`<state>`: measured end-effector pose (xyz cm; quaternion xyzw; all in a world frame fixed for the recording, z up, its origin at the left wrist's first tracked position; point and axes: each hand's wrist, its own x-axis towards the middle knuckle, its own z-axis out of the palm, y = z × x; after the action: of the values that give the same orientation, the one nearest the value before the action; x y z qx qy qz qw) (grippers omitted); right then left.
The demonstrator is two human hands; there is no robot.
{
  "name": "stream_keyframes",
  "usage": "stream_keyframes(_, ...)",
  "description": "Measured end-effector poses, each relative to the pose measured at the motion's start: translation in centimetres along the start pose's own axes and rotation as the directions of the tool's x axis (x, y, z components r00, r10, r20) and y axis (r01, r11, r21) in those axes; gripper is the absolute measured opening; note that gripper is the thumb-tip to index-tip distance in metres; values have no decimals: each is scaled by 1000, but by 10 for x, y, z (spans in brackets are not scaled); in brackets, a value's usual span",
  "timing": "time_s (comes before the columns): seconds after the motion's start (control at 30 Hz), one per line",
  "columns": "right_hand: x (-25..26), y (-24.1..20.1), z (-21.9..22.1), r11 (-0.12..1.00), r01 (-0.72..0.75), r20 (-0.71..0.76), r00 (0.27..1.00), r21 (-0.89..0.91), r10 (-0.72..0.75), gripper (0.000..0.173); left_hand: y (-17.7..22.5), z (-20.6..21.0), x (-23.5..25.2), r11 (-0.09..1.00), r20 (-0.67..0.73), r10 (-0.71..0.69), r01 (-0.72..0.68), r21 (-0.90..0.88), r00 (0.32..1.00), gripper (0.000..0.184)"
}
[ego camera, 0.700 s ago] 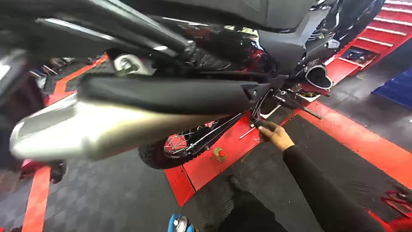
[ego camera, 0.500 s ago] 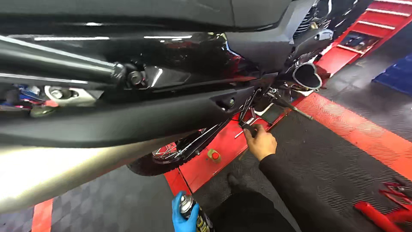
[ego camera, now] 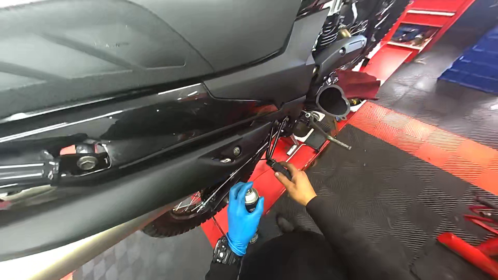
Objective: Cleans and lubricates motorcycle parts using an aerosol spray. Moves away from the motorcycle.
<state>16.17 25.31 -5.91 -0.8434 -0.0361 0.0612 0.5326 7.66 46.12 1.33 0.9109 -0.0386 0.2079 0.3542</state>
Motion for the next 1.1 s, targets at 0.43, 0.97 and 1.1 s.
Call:
stream_keyframes(0.43,3,6,0,1000,-3,26,1000,-22,3,49,-2,8,14,975,32,4,-11,221,999,43)
stream_keyframes(0.97,-3,6,6,993,62,-97,993,-104,-72,57,4,-2,4,954,103,-81,47,296,991,45)
stream_keyframes(1.1,-5,12,11,968,178,-170,963,-178,-208,51,3,1,4,967,21,-62,55,248,998,42)
